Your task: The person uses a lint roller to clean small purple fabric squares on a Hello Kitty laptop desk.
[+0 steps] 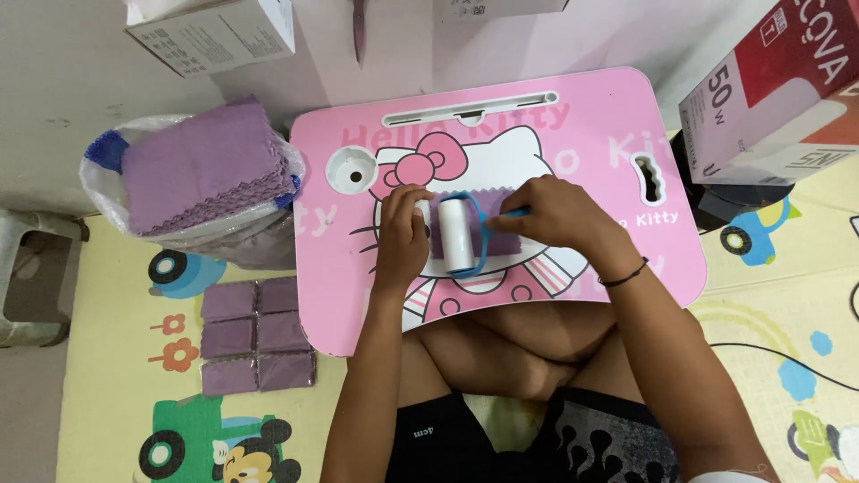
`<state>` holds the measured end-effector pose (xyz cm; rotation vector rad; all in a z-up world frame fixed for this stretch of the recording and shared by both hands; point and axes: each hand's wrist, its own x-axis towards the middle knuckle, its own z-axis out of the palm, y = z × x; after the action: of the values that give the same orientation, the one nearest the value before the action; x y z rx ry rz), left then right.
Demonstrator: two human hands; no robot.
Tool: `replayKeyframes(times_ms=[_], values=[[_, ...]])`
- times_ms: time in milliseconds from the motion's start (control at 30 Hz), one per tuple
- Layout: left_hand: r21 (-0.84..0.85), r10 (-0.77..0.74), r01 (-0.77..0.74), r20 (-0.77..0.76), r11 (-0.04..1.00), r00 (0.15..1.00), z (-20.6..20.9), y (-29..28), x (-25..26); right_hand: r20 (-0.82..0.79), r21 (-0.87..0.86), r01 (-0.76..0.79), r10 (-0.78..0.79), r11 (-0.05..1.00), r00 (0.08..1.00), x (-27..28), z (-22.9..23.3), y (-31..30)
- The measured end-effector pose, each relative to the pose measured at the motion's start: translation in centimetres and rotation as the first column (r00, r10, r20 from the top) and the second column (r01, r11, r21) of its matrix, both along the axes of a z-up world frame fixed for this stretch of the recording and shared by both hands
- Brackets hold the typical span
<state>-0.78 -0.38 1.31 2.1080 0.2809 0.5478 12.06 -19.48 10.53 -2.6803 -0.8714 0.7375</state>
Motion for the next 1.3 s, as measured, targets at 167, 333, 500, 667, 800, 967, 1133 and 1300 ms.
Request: replayKeyframes(times_ms=[167,333,500,667,800,967,1133,1300], values=[[-0.008,0.014,-0.014,0.042,1.000,0.999,-0.2,-0.1,0.0,-0.026,-0.029,0.000,-0.001,1.000,1.000,1.4,1.0,-1.2],[-0.016,0.024,-0.023,0.075,1.000,0.997,-0.1,-0.1,0.1,-0.089,0.013,0.003,-0.002,1.000,0.996,1.1,-0.7,0.3],[-0.052,0.017,-0.014,0.072,0.999,0.997,-0.5,0.5,0.1,-0.119,0.138,-0.025,0.042,0.990,0.992,0.1,-0.8,1.2],[0.025,0.030,-0.031,0.029,0.999,0.999,-0.3,0.1,0.1,-0.147,0.091,0.036,-0.023,0.995,0.989,2.1,-1.2,-2.4],[0.112,0.023,-0.020,-0.027,0.994,0.999,-0.3,-0.1,0.2,-0.060,-0.029,0.102,-0.104,0.994,0.993,3.7,-0.5,-6.0],[0.119,0.016,-0.011,-0.034,0.993,0.999,-0.4,0.0,0.2,0.075,-0.080,0.087,-0.081,0.993,0.994,4.2,2.5,-6.4],[0.087,0.016,-0.014,-0.026,0.996,1.000,0.2,-0.1,0.0,0.169,-0.099,0.035,-0.018,0.994,0.985,5.5,0.7,-3.3],[-0.045,0.070,-0.067,0.067,0.997,0.995,-0.9,0.2,0.3,0.052,-0.003,-0.032,0.032,0.999,0.998,3.2,-0.5,1.5]])
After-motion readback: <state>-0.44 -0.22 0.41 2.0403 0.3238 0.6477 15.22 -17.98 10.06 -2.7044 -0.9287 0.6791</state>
